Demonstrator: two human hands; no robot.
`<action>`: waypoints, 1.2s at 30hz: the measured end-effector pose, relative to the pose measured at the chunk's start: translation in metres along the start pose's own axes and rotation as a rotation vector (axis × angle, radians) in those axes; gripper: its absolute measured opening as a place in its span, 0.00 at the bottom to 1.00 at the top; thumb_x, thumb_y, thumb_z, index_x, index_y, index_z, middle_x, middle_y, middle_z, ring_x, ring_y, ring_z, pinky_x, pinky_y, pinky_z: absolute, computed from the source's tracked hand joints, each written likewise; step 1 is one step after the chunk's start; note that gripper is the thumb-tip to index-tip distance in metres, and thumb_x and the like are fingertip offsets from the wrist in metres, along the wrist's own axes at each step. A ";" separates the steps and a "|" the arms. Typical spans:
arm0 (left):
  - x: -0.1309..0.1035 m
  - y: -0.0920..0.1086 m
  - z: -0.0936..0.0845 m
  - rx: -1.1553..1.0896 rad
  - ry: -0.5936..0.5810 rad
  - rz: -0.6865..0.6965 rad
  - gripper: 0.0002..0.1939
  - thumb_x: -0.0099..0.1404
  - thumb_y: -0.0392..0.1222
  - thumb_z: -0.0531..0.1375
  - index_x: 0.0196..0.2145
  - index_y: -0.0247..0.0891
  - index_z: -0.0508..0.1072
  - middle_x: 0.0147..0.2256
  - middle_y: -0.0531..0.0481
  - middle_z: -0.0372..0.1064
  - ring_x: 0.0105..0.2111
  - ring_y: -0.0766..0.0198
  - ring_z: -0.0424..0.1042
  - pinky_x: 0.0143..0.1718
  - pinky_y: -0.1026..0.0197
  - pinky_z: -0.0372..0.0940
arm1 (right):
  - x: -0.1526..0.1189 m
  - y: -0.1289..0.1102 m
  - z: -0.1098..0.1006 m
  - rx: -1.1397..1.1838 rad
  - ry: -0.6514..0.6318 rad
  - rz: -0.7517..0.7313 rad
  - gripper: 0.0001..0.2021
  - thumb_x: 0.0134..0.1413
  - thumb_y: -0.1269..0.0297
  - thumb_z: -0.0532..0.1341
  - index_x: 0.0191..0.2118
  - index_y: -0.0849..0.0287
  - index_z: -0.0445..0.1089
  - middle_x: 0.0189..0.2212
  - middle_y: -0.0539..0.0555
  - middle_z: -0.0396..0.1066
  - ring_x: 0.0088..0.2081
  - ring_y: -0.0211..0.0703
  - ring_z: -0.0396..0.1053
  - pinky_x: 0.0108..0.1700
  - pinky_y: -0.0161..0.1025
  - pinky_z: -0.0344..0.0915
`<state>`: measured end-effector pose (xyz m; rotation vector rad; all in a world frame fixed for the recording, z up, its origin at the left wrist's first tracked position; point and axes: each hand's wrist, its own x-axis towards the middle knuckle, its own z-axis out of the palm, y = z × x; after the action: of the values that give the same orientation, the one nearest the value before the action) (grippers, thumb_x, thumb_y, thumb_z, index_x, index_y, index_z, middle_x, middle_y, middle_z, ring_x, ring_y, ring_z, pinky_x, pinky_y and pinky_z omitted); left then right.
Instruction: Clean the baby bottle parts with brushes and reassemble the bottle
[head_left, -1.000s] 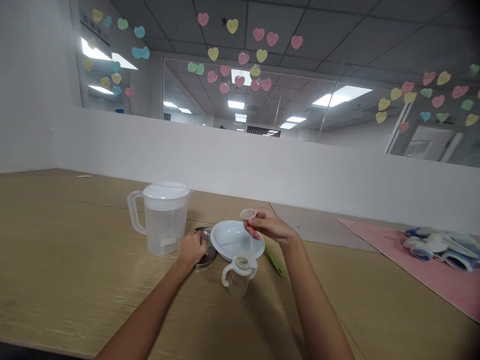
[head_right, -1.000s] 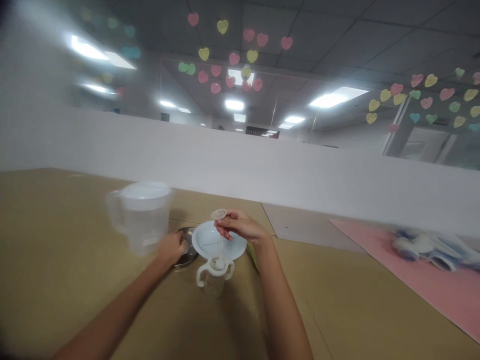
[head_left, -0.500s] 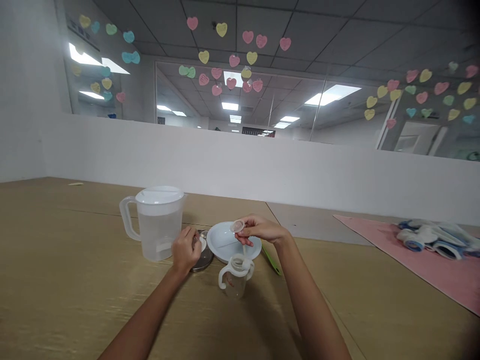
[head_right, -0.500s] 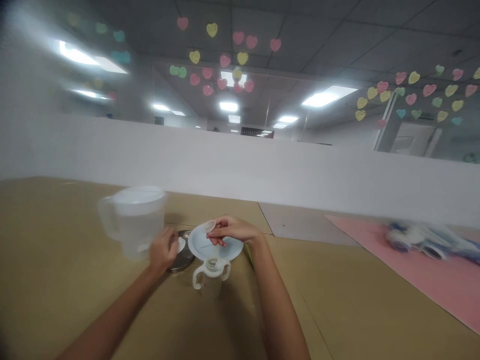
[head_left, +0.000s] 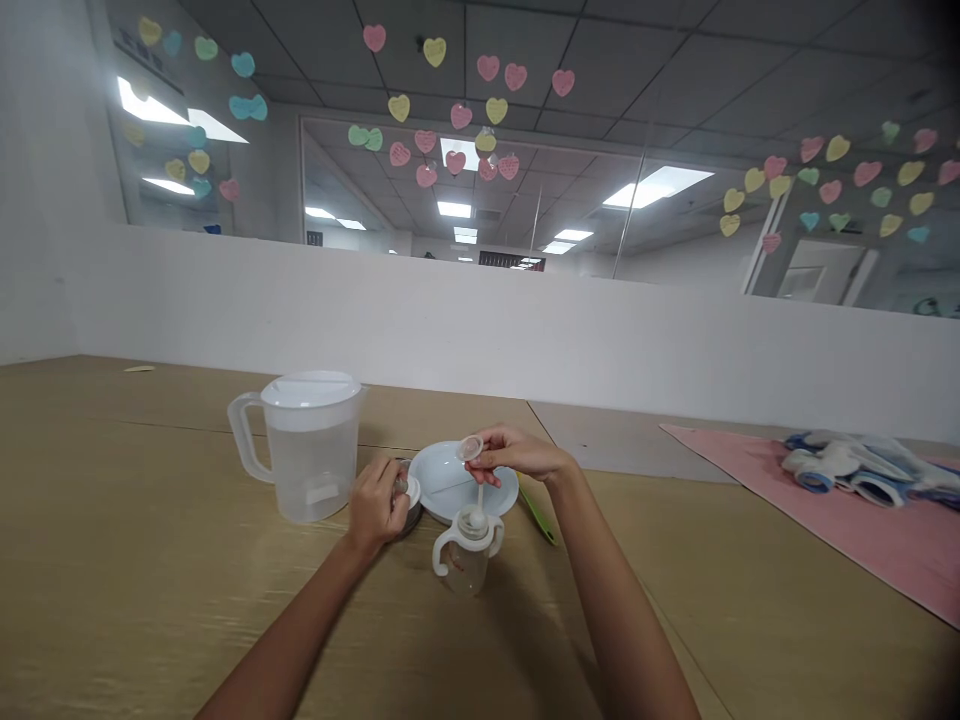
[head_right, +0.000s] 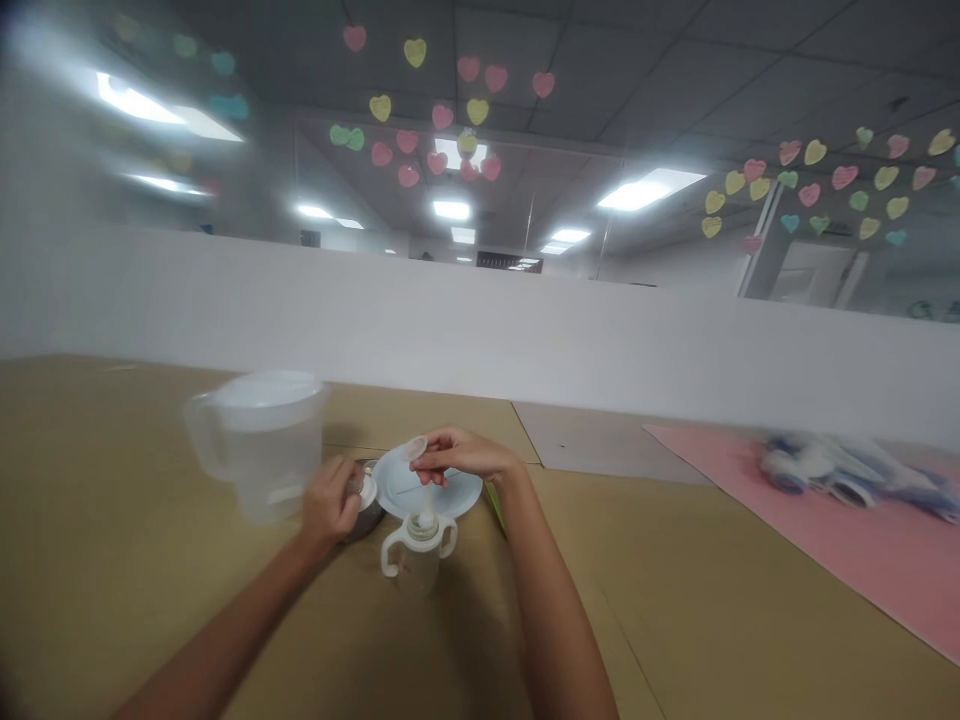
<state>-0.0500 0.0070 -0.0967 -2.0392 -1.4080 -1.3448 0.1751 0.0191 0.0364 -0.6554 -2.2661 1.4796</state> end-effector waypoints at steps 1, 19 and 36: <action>0.000 0.000 0.000 -0.009 0.015 0.006 0.06 0.50 0.34 0.47 0.27 0.39 0.61 0.28 0.46 0.60 0.30 0.59 0.61 0.34 0.58 0.58 | 0.000 0.001 -0.001 -0.040 -0.021 0.026 0.13 0.45 0.58 0.63 0.29 0.64 0.68 0.23 0.49 0.67 0.25 0.32 0.62 0.26 0.30 0.58; -0.005 0.019 0.021 -0.283 0.218 0.164 0.09 0.64 0.37 0.51 0.43 0.37 0.63 0.41 0.45 0.68 0.43 0.61 0.68 0.46 0.58 0.64 | 0.018 0.024 -0.001 -0.160 0.061 0.191 0.38 0.40 0.51 0.66 0.58 0.58 0.55 0.39 0.55 0.68 0.36 0.39 0.66 0.27 0.31 0.67; 0.011 0.048 -0.020 -0.706 -0.047 -0.279 0.12 0.62 0.48 0.53 0.37 0.37 0.68 0.35 0.48 0.74 0.35 0.61 0.73 0.36 0.61 0.66 | 0.018 0.020 0.004 -0.189 -0.058 0.011 0.29 0.38 0.58 0.68 0.50 0.55 0.68 0.39 0.51 0.71 0.39 0.39 0.66 0.42 0.35 0.61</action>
<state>-0.0178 -0.0228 -0.0662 -2.3437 -1.4048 -2.1684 0.1618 0.0326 0.0175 -0.6875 -2.4713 1.3154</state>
